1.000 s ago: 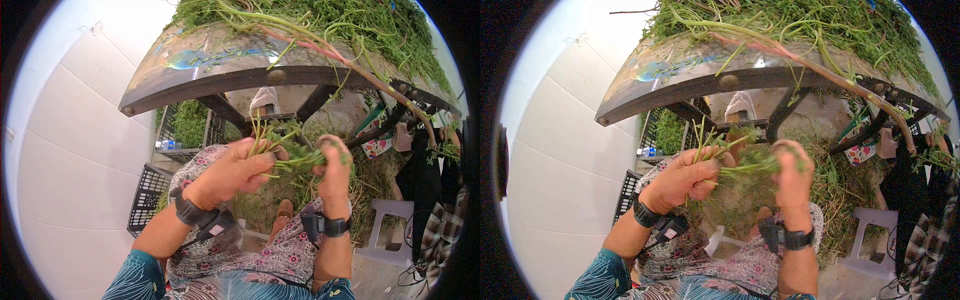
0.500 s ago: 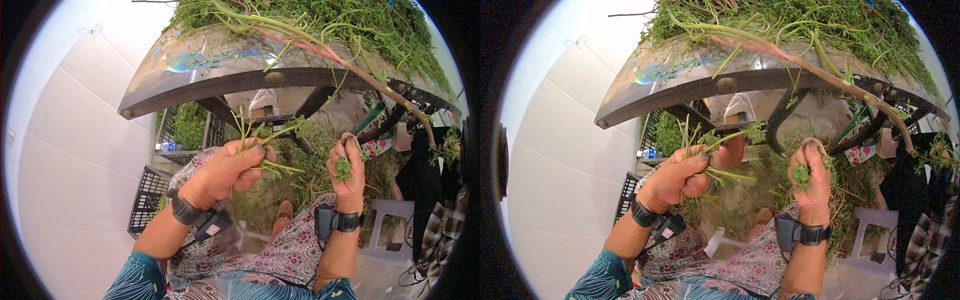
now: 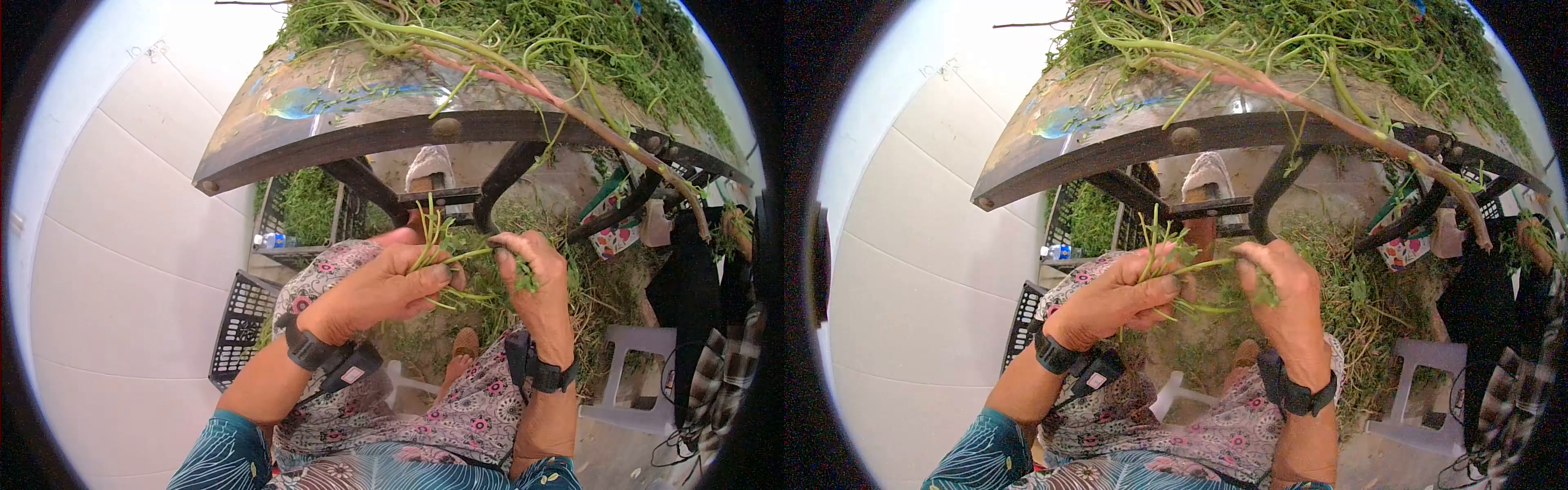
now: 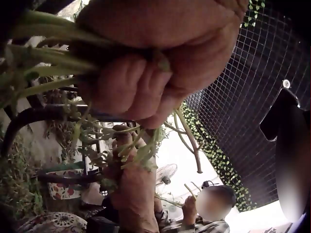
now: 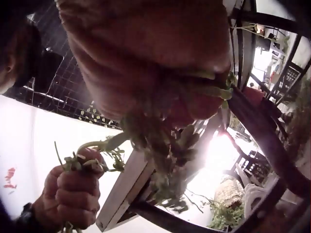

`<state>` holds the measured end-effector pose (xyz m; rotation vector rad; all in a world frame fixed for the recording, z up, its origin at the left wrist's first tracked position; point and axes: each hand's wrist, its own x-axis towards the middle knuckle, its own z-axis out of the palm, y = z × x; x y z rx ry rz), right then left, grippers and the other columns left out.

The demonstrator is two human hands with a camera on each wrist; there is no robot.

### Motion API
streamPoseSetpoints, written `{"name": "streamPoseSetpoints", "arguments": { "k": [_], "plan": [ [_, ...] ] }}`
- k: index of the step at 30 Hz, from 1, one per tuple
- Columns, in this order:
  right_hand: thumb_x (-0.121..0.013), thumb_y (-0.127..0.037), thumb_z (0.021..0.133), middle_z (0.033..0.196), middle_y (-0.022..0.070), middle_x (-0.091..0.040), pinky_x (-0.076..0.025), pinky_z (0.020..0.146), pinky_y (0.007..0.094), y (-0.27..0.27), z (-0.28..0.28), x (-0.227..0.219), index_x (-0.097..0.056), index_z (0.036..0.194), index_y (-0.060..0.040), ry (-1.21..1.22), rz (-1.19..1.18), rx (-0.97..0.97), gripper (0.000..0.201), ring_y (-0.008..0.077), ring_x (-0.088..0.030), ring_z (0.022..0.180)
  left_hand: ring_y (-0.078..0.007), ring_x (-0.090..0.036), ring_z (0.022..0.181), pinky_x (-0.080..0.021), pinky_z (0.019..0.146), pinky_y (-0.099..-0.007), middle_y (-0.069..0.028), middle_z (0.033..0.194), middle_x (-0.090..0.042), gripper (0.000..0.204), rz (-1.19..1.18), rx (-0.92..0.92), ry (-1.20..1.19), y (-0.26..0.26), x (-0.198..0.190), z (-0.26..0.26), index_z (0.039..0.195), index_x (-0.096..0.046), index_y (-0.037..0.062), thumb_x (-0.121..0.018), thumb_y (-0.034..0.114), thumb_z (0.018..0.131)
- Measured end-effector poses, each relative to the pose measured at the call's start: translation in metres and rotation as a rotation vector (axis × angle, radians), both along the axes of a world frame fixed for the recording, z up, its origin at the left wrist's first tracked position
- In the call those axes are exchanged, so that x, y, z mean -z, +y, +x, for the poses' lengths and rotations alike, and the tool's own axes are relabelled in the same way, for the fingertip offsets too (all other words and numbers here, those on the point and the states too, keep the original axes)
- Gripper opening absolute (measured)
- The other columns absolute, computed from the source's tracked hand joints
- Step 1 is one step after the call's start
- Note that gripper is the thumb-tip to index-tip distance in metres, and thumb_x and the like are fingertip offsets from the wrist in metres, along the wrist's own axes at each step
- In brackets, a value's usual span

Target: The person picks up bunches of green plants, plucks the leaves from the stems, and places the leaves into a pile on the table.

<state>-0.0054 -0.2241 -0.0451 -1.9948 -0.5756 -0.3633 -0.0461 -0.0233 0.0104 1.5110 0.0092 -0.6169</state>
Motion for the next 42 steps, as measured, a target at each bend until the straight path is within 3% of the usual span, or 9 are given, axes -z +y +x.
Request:
{"name": "streamPoseSetpoints", "arguments": {
  "k": [13,16,19,20,23,26,29,38,42],
  "plan": [
    [-0.057,0.005,0.07,0.077,0.0136,-0.055,-0.044,0.061,0.0344,-0.001,-0.001,0.004,-0.057,0.092,-0.003,-0.002,-0.096,-0.148,0.023,0.029,-0.056,0.071,-0.0001,-0.037,0.056,-0.029,0.046,-0.0152,0.0098,0.071,-0.043,0.027,-0.048,0.002,0.035,0.003,0.002,-0.001,0.11,-0.05,0.0106,-0.053,0.026,0.087],
    [-0.052,0.0,0.075,0.077,0.0082,-0.056,-0.043,0.057,0.0317,0.005,0.002,0.018,-0.057,0.091,-0.002,0.057,0.178,0.016,0.017,0.0201,-0.056,0.069,-0.0013,-0.034,0.053,-0.026,0.047,-0.0166,0.0087,0.061,-0.037,0.029,0.117,0.107,-0.106,0.001,0.003,-0.001,0.098,-0.058,0.0079,-0.046,0.033,0.09],
    [-0.049,-0.009,0.08,0.078,0.001,-0.055,-0.041,0.054,0.0282,-0.005,0.004,0.009,-0.057,0.087,-0.0045,0.451,0.306,0.17,0.012,0.0113,-0.052,0.067,-0.0013,-0.035,0.054,-0.027,0.047,-0.0167,0.008,0.063,-0.041,0.028,0.071,0.154,-0.178,-0.001,0.004,-0.001,0.097,-0.06,0.008,-0.046,0.031,0.091],
    [-0.048,-0.015,0.081,0.078,-0.0035,-0.052,-0.038,0.053,0.0245,-0.01,0.003,-0.006,-0.057,0.085,-0.0088,0.716,0.798,0.198,0.012,0.0074,-0.047,0.066,-0.0016,-0.037,0.055,-0.029,0.048,-0.017,0.0076,0.065,-0.043,0.028,0.088,0.13,-0.151,-0.001,0.002,-0.001,0.097,-0.06,0.0074,-0.046,0.031,0.091],
    [-0.05,-0.02,0.081,0.075,-0.0011,-0.052,-0.037,0.054,0.0227,-0.021,0.011,0.01,-0.055,0.085,-0.0094,0.604,1.07,-0.04,0.012,0.0085,-0.045,0.063,-0.0028,-0.041,0.059,-0.033,0.051,-0.0184,0.006,0.069,-0.048,0.028,0.155,0.106,-0.169,-0.002,-0.002,-0.002,0.097,-0.059,0.0055,-0.046,0.029,0.09],
    [-0.054,-0.016,0.079,0.071,-0.0004,-0.051,-0.039,0.056,0.0236,-0.014,-0.006,-0.013,-0.056,0.088,-0.0075,0.616,0.867,0.045,0.012,0.01,-0.046,0.061,-0.0043,-0.043,0.064,-0.036,0.055,-0.0205,0.0044,0.073,-0.05,0.025,0.227,0.203,-0.399,-0.004,0.007,0.003,0.096,-0.057,0.0035,-0.046,0.025,0.09],
    [-0.059,-0.009,0.074,0.068,0.0036,-0.054,-0.043,0.057,0.0271,0.001,-0.016,-0.032,-0.057,0.093,-0.0055,0.26,0.191,0.011,0.019,0.0163,-0.053,0.061,-0.0056,-0.044,0.066,-0.038,0.057,-0.0228,0.0029,0.073,-0.05,0.021,0.205,0.268,-0.538,-0.003,0.02,0.007,0.094,-0.056,0.0021,-0.046,0.019,0.089],
    [-0.061,-0.004,0.069,0.081,0.0133,-0.06,-0.048,0.061,0.0348,0.014,-0.015,-0.017,-0.059,0.089,-0.0042,-0.026,-0.027,-0.23,0.02,0.0296,-0.06,0.071,-0.0092,-0.042,0.061,-0.038,0.055,-0.0281,-0.0045,0.062,-0.047,0.017,0.267,0.232,-0.47,-0.006,0.023,0.004,0.089,-0.051,-0.0015,-0.049,0.015,0.085],
    [-0.059,-0.004,0.07,0.08,0.0135,-0.06,-0.047,0.06,0.0344,0.011,-0.01,-0.011,-0.058,0.086,-0.0023,-0.093,0.005,0.035,0.016,0.0291,-0.06,0.071,-0.0121,-0.04,0.056,-0.036,0.052,-0.0304,-0.0049,0.059,-0.044,0.018,0.31,0.229,-0.49,-0.007,0.021,0.006,0.084,-0.05,-0.0011,-0.046,0.016,0.087]
  ]
}}
